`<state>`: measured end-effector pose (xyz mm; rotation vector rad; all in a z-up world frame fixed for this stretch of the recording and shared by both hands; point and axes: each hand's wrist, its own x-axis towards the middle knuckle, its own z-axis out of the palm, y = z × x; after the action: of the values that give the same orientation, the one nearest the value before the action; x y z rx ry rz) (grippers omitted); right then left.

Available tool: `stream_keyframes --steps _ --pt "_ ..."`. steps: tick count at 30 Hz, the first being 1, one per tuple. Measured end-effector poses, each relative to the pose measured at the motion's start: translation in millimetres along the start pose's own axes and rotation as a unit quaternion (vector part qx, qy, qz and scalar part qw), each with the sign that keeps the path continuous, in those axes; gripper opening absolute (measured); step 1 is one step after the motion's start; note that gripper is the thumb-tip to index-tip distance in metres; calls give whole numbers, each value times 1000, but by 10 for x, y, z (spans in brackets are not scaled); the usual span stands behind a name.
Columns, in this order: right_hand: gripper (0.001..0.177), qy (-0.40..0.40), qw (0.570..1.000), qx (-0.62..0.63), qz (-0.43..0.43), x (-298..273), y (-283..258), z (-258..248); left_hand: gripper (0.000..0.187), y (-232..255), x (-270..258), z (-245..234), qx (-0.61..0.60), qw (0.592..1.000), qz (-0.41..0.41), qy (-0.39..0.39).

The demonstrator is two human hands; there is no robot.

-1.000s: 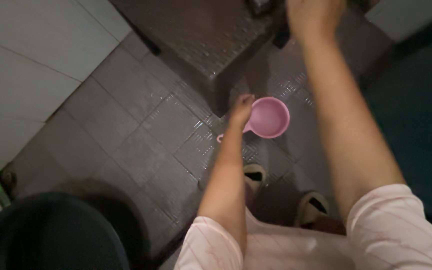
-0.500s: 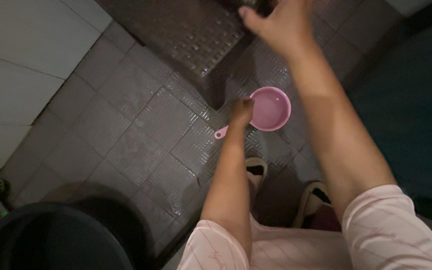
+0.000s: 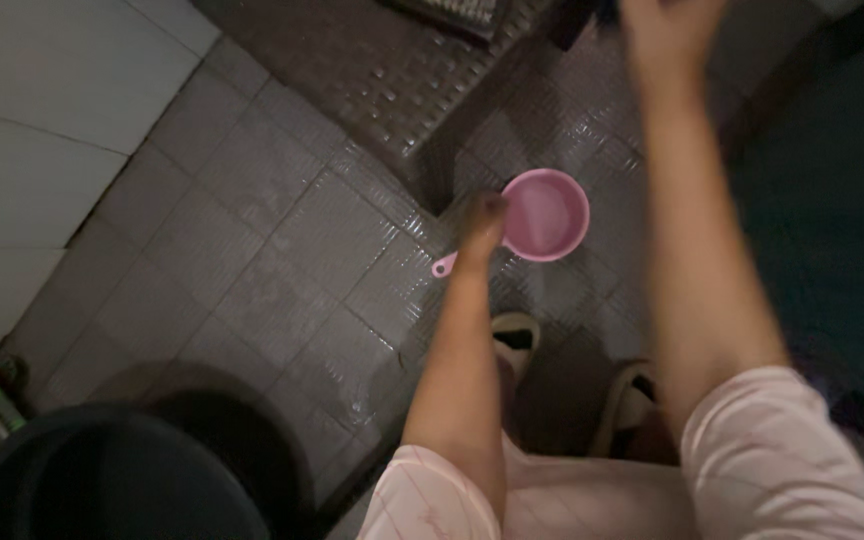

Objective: The person scrubs the exterior and top rim of a blue plastic water basin using a brush and water from a pink scoop.

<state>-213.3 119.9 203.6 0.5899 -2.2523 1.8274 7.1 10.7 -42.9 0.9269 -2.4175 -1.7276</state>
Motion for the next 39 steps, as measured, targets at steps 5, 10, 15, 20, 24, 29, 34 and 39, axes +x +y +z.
stream_keyframes --steps 5,10,15,20,24,29,34,39 --pt "20 -10 995 -95 -30 -1542 914 -327 39 -208 -43 119 6 998 -43 -37" --pt "34 -384 807 -413 178 -2395 1597 111 41 -284 -6 54 -6 997 -68 -35" --pt "34 -358 793 -488 76 -2630 1719 564 39 -417 41 19 24 996 -62 -53" --pt "33 -363 834 -350 223 -2367 1912 238 37 -612 94 272 -43 999 -2 -10" --pt "31 -204 890 62 402 -2185 1555 -374 39 -414 111 676 -105 994 40 -16" --pt "31 -154 965 -77 200 -2155 575 -1337 39 562 -76 1342 -380 892 -145 -196" --pt "32 -40 979 -186 72 -2200 -113 -2118 47 1729 -713 1718 -510 710 -155 -460" --pt "23 -155 757 -611 -174 -2174 -480 -2976 56 2059 -703 1816 -321 855 -162 -375"
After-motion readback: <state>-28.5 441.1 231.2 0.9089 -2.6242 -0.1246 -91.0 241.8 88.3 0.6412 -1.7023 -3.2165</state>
